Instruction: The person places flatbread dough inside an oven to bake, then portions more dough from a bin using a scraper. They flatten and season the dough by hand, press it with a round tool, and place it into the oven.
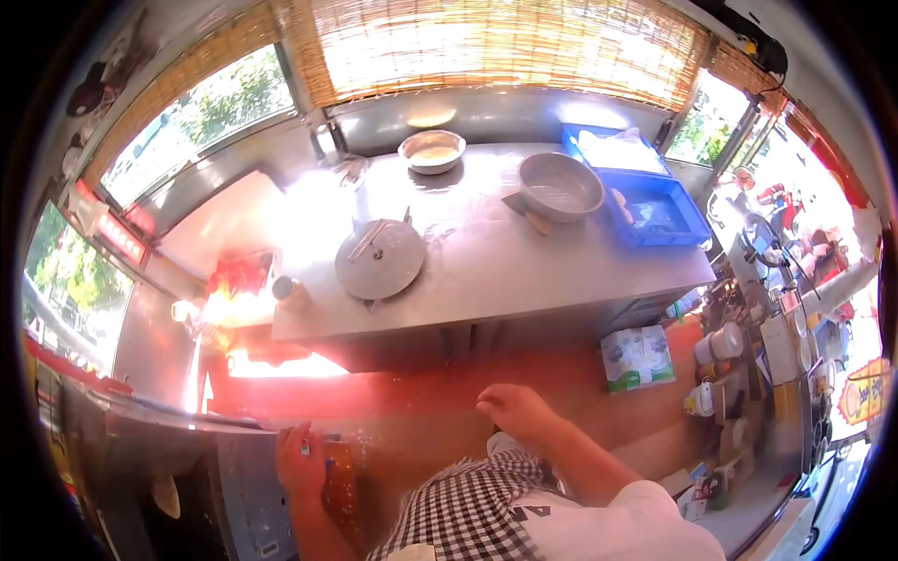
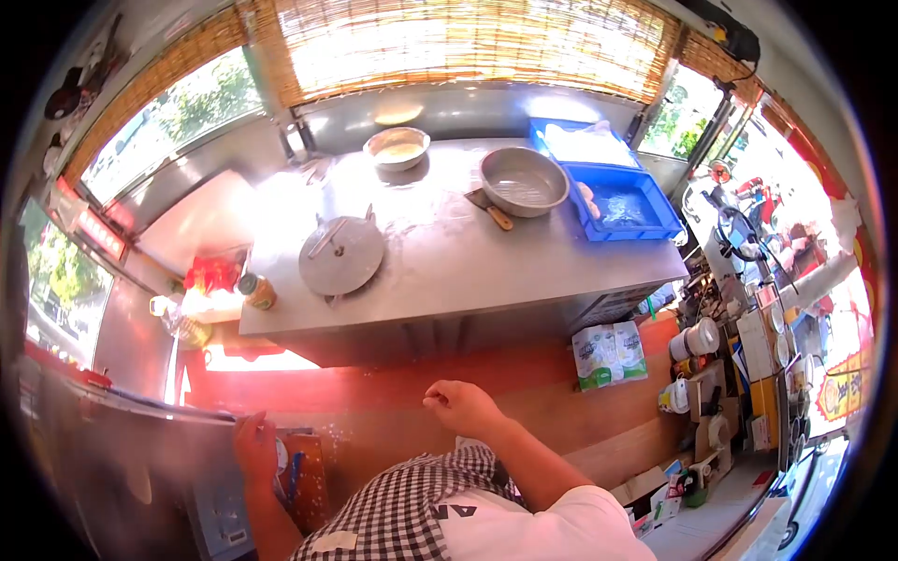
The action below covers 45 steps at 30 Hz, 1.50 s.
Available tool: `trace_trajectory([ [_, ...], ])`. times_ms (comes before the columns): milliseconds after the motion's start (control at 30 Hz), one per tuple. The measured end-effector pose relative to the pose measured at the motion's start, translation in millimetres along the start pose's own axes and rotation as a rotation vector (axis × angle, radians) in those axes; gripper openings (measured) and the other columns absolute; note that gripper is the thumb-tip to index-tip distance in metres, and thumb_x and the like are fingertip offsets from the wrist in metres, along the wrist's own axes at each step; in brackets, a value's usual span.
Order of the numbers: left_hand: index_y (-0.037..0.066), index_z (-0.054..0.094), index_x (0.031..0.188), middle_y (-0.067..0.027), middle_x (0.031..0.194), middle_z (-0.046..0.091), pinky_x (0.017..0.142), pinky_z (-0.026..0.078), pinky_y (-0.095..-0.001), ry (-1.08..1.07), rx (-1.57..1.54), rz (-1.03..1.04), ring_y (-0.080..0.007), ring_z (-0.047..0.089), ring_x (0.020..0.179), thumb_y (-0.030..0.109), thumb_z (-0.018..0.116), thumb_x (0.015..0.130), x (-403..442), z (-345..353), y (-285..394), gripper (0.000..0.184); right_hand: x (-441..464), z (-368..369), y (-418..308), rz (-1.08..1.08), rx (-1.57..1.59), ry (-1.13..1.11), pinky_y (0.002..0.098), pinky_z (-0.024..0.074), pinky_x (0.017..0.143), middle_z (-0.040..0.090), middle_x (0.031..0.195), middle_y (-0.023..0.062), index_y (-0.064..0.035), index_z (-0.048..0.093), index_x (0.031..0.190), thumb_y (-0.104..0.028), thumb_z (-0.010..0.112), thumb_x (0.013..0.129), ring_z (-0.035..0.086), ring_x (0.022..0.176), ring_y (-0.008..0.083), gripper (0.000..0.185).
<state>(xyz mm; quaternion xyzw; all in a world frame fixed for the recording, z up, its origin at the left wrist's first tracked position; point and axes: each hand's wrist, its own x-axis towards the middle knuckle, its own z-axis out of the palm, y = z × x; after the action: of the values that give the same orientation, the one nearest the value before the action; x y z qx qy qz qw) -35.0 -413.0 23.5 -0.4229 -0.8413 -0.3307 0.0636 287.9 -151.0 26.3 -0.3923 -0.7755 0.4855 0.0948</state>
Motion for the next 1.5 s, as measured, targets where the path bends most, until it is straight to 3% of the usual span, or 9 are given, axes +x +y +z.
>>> trace_trajectory([
  [400,0.003,0.075,0.113,-0.0116,0.096,0.070,0.075,0.056,-0.0383,-0.147,-0.172,0.121,-0.0256,0.068,0.079,0.010,0.077,0.090,125.2,148.5,178.9,0.024,70.3,-186.6,99.7,0.054,-0.095,0.287,0.0408,0.0585,0.085,0.077,0.102,0.0164,-0.0044,0.075,0.114,-0.029,0.073,0.097,0.074,0.094,0.0315,0.030],
  [633,0.003,0.076,0.112,-0.0124,0.097,0.070,0.074,0.056,-0.0387,-0.217,-0.191,0.147,-0.0263,0.068,0.080,0.011,0.077,0.090,173.6,195.0,193.4,0.024,128.4,-217.0,137.4,0.082,-0.132,0.367,0.0405,0.0581,0.086,0.077,0.103,0.0167,-0.0032,0.073,0.118,-0.026,0.073,0.098,0.074,0.095,0.0301,0.030],
  [833,0.001,0.075,0.112,-0.0135,0.095,0.070,0.073,0.055,-0.0390,-0.218,-0.242,0.164,-0.0285,0.067,0.080,0.011,0.077,0.091,231.6,238.0,189.4,0.024,222.6,-239.5,140.1,0.219,-0.058,0.442,0.0418,0.0577,0.088,0.075,0.113,0.0146,-0.0043,0.070,0.126,-0.025,0.072,0.097,0.073,0.098,0.0323,0.037],
  [933,0.001,0.075,0.113,-0.0125,0.095,0.069,0.074,0.055,-0.0379,-0.217,-0.272,0.186,-0.0272,0.066,0.079,0.009,0.077,0.090,261.0,258.0,190.2,0.025,269.8,-251.7,139.1,0.348,-0.084,0.430,0.0437,0.0560,0.096,0.070,0.128,0.0181,-0.0039,0.064,0.135,-0.029,0.070,0.097,0.070,0.111,0.0337,0.046],
  [1033,0.002,0.075,0.114,-0.0109,0.095,0.069,0.075,0.055,-0.0355,-0.251,-0.286,0.203,-0.0231,0.066,0.078,0.005,0.078,0.089,292.1,266.5,201.9,0.025,337.6,-231.8,215.7,0.258,-0.435,0.538,0.0466,0.0518,0.105,0.062,0.139,0.0213,-0.0027,0.057,0.142,-0.031,0.067,0.098,0.062,0.127,0.0360,0.053],
  [1133,0.001,0.074,0.114,-0.0113,0.095,0.069,0.074,0.055,-0.0366,-0.268,-0.291,0.257,-0.0245,0.065,0.078,0.006,0.077,0.090,312.5,276.6,206.8,0.025,354.5,-245.5,163.4,0.415,-0.327,0.390,0.0494,0.0478,0.111,0.057,0.144,0.0221,-0.0023,0.057,0.140,-0.033,0.065,0.098,0.056,0.136,0.0370,0.053],
  [1333,0.001,0.073,0.113,-0.0123,0.093,0.069,0.072,0.054,-0.0391,-0.307,-0.242,0.228,-0.0283,0.064,0.078,0.008,0.077,0.090,328.3,295.5,226.8,0.024,395.4,-230.7,171.1,0.442,-0.501,0.292,0.0510,0.0470,0.111,0.059,0.141,0.0194,-0.0053,0.059,0.136,-0.038,0.063,0.097,0.058,0.133,0.0354,0.051],
  [1433,0.001,0.073,0.114,-0.0124,0.093,0.069,0.072,0.054,-0.0390,-0.301,-0.208,0.199,-0.0283,0.065,0.078,0.008,0.077,0.089,325.4,307.2,246.8,0.025,393.9,-240.3,161.7,0.465,-0.464,0.182,0.0503,0.0502,0.107,0.066,0.132,0.0186,-0.0048,0.059,0.134,-0.038,0.059,0.099,0.065,0.123,0.0372,0.048],
  [1500,0.001,0.073,0.113,-0.0125,0.093,0.068,0.071,0.054,-0.0388,-0.279,-0.197,0.195,-0.0280,0.065,0.078,0.008,0.077,0.089,321.6,319.5,260.6,0.025,383.1,-251.8,157.3,0.423,-0.270,0.157,0.0522,0.0541,0.096,0.068,0.125,0.0220,-0.0043,0.060,0.132,-0.038,0.059,0.099,0.068,0.115,0.0397,0.047],
])
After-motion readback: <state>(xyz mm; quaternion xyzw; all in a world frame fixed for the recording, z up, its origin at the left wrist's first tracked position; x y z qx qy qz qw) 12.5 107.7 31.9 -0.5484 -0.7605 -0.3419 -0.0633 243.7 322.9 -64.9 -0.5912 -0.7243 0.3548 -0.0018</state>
